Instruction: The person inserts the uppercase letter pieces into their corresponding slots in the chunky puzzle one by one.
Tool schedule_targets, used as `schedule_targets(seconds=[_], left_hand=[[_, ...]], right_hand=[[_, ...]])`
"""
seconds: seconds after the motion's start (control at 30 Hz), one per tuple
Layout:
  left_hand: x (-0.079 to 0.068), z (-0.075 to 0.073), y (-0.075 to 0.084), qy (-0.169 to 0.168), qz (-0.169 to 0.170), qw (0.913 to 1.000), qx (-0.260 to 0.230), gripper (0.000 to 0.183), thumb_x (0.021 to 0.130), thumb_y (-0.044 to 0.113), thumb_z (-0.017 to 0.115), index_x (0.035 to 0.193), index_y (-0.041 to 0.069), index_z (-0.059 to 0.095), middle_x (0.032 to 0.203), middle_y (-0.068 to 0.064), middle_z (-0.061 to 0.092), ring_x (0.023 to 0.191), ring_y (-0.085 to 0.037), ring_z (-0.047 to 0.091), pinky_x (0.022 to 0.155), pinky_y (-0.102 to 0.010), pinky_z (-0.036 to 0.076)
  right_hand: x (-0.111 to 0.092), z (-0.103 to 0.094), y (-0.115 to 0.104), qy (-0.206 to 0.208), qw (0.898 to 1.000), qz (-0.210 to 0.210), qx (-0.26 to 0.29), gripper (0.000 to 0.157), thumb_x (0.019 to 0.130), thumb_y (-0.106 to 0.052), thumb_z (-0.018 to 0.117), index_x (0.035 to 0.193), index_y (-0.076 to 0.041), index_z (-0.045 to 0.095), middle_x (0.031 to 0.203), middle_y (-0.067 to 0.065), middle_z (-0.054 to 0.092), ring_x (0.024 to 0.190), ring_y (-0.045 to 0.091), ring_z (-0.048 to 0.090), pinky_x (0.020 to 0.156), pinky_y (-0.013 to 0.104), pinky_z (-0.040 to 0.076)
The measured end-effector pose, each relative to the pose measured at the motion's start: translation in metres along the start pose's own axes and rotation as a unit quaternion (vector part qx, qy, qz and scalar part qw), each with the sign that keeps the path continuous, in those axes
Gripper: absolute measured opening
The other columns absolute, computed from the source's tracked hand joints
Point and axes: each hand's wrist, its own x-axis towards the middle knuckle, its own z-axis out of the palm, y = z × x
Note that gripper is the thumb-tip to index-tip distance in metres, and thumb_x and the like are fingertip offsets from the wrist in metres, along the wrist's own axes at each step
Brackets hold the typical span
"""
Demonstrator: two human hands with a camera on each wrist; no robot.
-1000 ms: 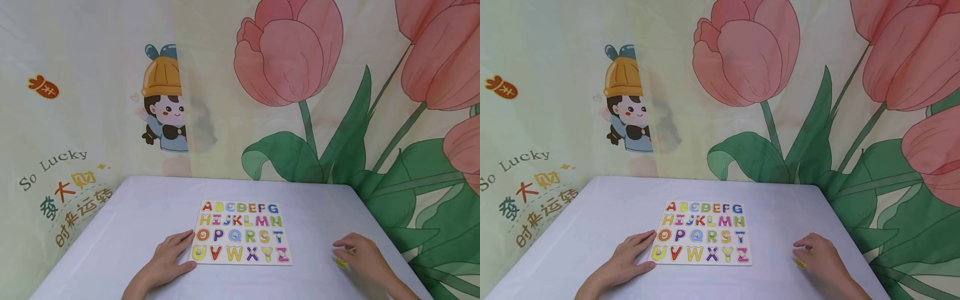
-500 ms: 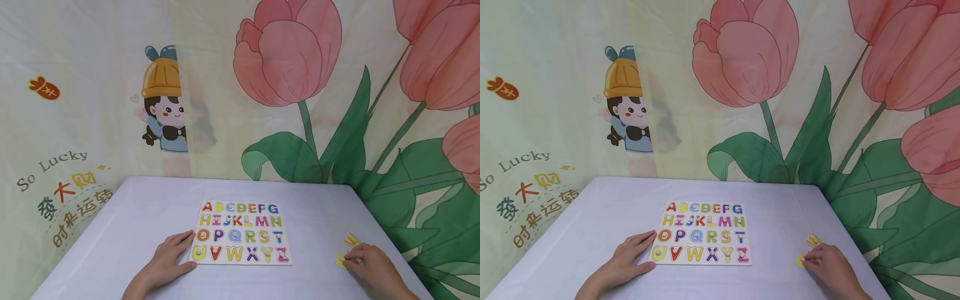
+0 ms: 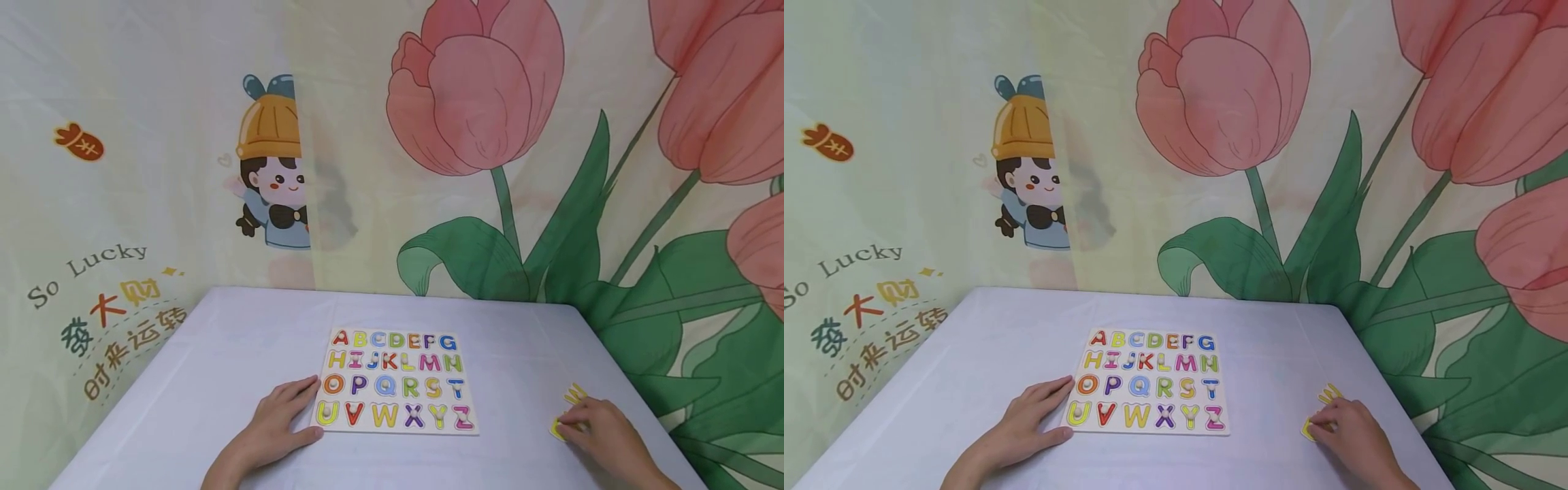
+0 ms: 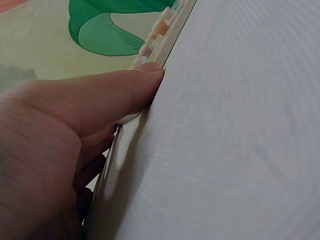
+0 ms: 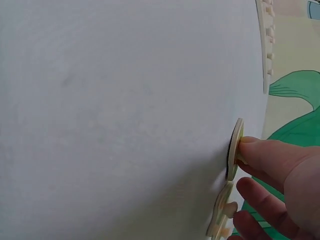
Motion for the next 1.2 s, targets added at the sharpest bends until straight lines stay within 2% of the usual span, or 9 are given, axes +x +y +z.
schedule_targets(seconds=[0.2, 0.33, 0.53, 0.77, 0.93, 1.2], left_hand=[[0.0, 0.002, -0.002, 0.001, 0.001, 1.0, 0.003, 0.09, 0.089, 0.06, 0.078, 0.162, 0.017, 0.048, 0.167, 0.002, 0.042, 0.151, -0.029, 0.036, 0.115, -0.061, 0.034], [-0.001, 0.001, -0.002, 0.0, -0.004, 1.0, -0.002, 0.09, 0.088, 0.06, 0.079, 0.161, 0.017, 0.048, 0.167, 0.002, 0.042, 0.151, -0.028, 0.036, 0.115, -0.061, 0.033], [-0.002, 0.0, -0.001, 0.003, -0.001, 1.0, -0.001, 0.09, 0.088, 0.06, 0.079, 0.161, 0.017, 0.048, 0.167, 0.003, 0.042, 0.151, -0.028, 0.036, 0.114, -0.06, 0.035], [-0.002, -0.002, 0.001, 0.004, 0.01, 0.9999, -0.004, 0.089, 0.089, 0.059, 0.078, 0.161, 0.016, 0.048, 0.167, 0.001, 0.042, 0.151, -0.029, 0.037, 0.115, -0.06, 0.035], [-0.002, -0.002, 0.001, 0.005, 0.01, 0.9999, -0.002, 0.088, 0.089, 0.057, 0.079, 0.161, 0.016, 0.049, 0.167, 0.001, 0.043, 0.15, -0.029, 0.037, 0.114, -0.059, 0.035], [-0.003, -0.002, 0.001, 0.007, 0.013, 0.9999, -0.003, 0.088, 0.089, 0.057, 0.079, 0.161, 0.016, 0.049, 0.166, 0.0, 0.044, 0.15, -0.03, 0.038, 0.113, -0.059, 0.036]], right_hand=[[0.002, 0.003, -0.01, 0.032, 0.999, -0.038, 0.007, 0.01, 0.082, -0.025, 0.093, 0.085, -0.026, 0.084, 0.088, -0.015, 0.068, 0.09, 0.017, 0.067, 0.079, 0.033, 0.056], [0.012, 0.003, -0.028, 0.027, 0.998, -0.045, 0.028, 0.009, 0.082, -0.023, 0.092, 0.087, -0.025, 0.084, 0.086, -0.016, 0.066, 0.085, 0.012, 0.066, 0.073, 0.029, 0.056], [0.035, 0.011, -0.066, 0.021, 0.998, -0.046, 0.045, 0.01, 0.081, -0.021, 0.093, 0.089, -0.022, 0.087, 0.085, -0.013, 0.065, 0.079, 0.006, 0.06, 0.068, 0.024, 0.051], [0.064, 0.027, -0.114, 0.021, 0.996, -0.058, 0.058, 0.011, 0.083, -0.019, 0.093, 0.093, -0.021, 0.087, 0.085, -0.012, 0.064, 0.083, 0.009, 0.058, 0.076, 0.03, 0.054], [0.082, 0.039, -0.149, 0.02, 0.994, -0.084, 0.074, 0.011, 0.084, -0.018, 0.092, 0.093, -0.022, 0.087, 0.088, -0.011, 0.066, 0.086, 0.012, 0.06, 0.077, 0.03, 0.054], [0.109, 0.057, -0.197, 0.005, 0.987, -0.137, 0.086, 0.01, 0.087, -0.019, 0.09, 0.096, -0.019, 0.087, 0.087, -0.01, 0.063, 0.085, 0.017, 0.06, 0.069, 0.024, 0.049]])
